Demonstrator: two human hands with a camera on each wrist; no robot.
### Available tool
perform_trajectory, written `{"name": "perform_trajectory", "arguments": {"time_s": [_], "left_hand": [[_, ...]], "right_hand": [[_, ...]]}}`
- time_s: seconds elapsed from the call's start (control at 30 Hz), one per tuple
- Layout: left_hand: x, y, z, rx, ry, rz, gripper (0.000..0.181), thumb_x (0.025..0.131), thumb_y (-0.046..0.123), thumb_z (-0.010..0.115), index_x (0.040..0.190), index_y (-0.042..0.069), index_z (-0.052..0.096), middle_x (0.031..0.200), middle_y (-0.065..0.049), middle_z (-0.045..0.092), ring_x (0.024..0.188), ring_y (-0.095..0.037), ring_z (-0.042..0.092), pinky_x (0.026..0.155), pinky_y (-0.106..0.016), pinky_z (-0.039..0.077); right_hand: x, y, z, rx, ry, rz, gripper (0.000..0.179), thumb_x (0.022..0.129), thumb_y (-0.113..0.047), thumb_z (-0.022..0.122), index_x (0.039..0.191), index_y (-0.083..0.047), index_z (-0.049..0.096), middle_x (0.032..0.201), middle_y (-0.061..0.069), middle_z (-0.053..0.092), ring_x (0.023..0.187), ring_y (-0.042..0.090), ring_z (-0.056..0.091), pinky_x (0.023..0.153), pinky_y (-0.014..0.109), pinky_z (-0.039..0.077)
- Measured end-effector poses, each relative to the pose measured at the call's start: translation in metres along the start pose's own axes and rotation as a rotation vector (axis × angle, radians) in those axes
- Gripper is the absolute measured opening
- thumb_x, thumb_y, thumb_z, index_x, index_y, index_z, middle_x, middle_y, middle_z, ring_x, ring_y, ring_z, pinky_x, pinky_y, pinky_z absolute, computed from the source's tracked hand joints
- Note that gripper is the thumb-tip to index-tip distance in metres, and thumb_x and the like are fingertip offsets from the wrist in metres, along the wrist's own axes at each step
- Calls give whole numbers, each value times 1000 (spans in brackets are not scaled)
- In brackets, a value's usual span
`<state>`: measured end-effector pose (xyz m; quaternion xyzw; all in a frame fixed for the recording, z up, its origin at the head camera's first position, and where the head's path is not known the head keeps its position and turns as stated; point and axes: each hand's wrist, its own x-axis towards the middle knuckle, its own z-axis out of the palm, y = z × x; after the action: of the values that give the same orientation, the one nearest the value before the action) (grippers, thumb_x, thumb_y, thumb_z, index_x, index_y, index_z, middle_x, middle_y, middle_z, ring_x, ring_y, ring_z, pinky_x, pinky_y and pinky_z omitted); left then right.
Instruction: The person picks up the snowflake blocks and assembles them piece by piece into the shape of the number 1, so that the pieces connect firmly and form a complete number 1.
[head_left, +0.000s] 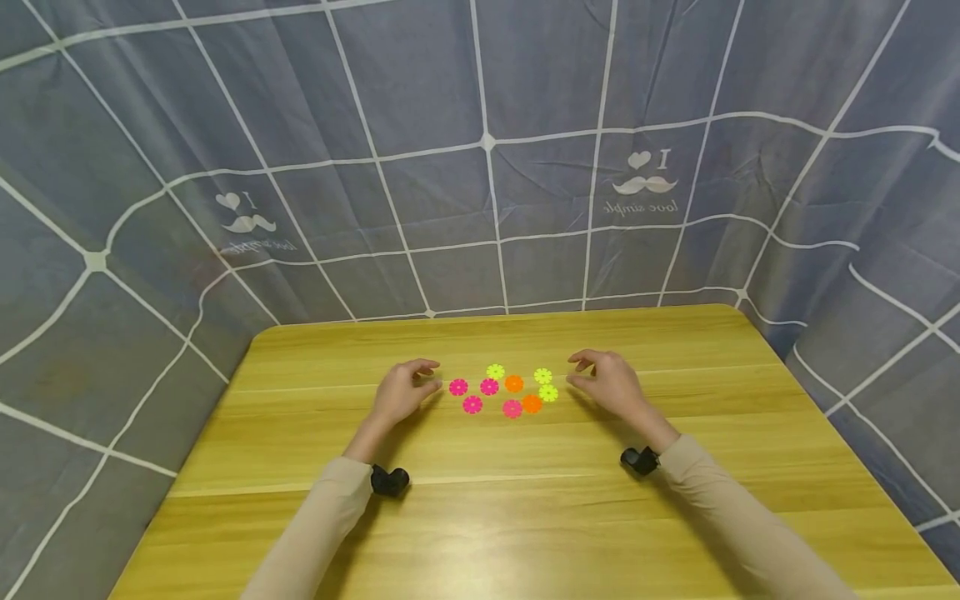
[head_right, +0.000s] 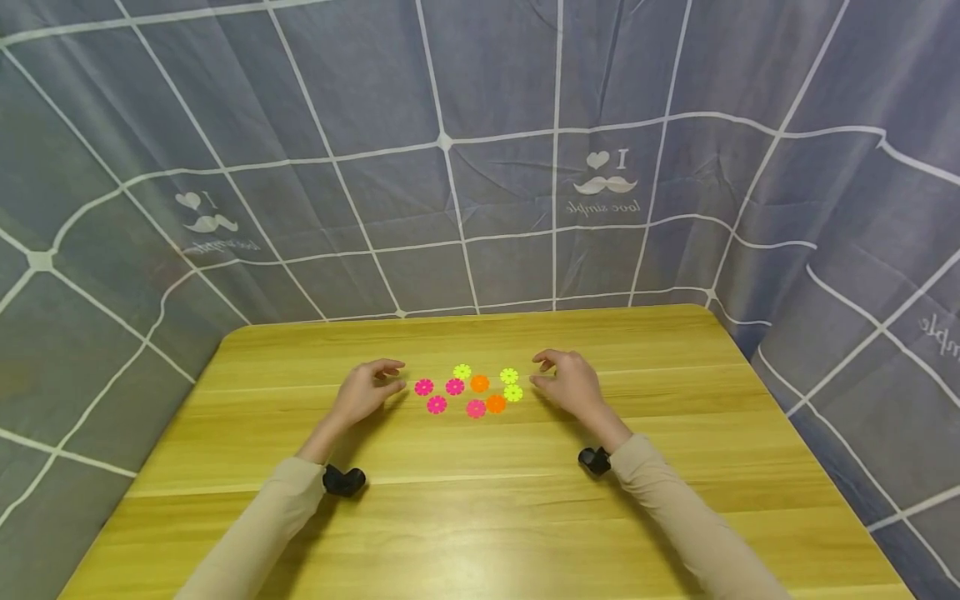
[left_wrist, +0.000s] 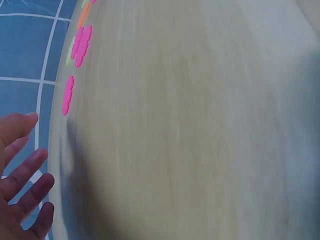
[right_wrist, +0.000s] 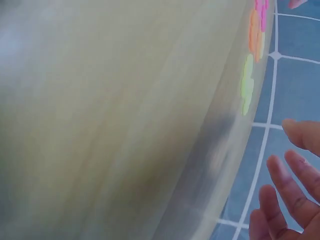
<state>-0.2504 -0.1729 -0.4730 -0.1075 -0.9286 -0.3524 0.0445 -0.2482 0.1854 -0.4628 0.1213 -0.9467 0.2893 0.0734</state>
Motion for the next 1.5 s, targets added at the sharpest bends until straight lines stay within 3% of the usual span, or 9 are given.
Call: {"name": "perform_trajectory", "arguments": {"time_s": [0.13, 0.53, 0.83, 1.03, 1.27, 1.5], "left_hand": [[3, 2, 5, -55, -29, -38, 33, 85, 19, 74, 115, 6, 68, 104, -12, 71, 96, -28, 66, 86, -43, 52], [8, 12, 13, -98, -61, -82, 32, 81, 14, 76, 111, 6, 69, 99, -12, 73, 90, -25, 66, 72, -28, 47], [13, 13, 20, -85, -61, -102, 34, 81, 19, 77, 112, 8, 69, 100, -10, 73, 92, -25, 65, 77, -33, 48], [14, 15, 21, -136, -23, -122, 36, 80, 14, 77, 114, 5, 69, 101, -14, 73, 84, -25, 64, 68, -29, 47], [15, 15, 27, -84, -57, -132, 41, 79, 24, 79, 115, 8, 69, 107, -11, 72, 96, -25, 66, 82, -38, 51], [18, 16, 28, -27, -81, -165, 41, 80, 27, 78, 117, 11, 69, 111, -7, 71, 102, -25, 64, 88, -41, 49]], "right_hand": [[1, -2, 4, 51, -31, 26, 32, 84, -24, 74, 111, -9, 69, 95, 9, 73, 69, 16, 56, 56, 26, 40], [4, -3, 14, 137, -112, 57, 35, 79, -23, 78, 109, -8, 69, 90, 6, 72, 70, 14, 59, 59, 27, 43], [7, -7, 17, 163, -160, 76, 35, 76, -23, 81, 105, -8, 69, 89, 7, 73, 72, 16, 65, 63, 28, 47], [8, -7, 19, 148, -196, 75, 35, 76, -23, 82, 104, -7, 69, 87, 6, 73, 76, 17, 66, 70, 33, 49], [9, -8, 20, 126, -224, 120, 36, 75, -26, 83, 103, -9, 69, 86, 3, 73, 79, 17, 66, 71, 33, 49], [13, -10, 21, 103, -268, 149, 37, 75, -29, 83, 103, -9, 69, 90, 3, 71, 82, 18, 64, 76, 37, 50]]}}
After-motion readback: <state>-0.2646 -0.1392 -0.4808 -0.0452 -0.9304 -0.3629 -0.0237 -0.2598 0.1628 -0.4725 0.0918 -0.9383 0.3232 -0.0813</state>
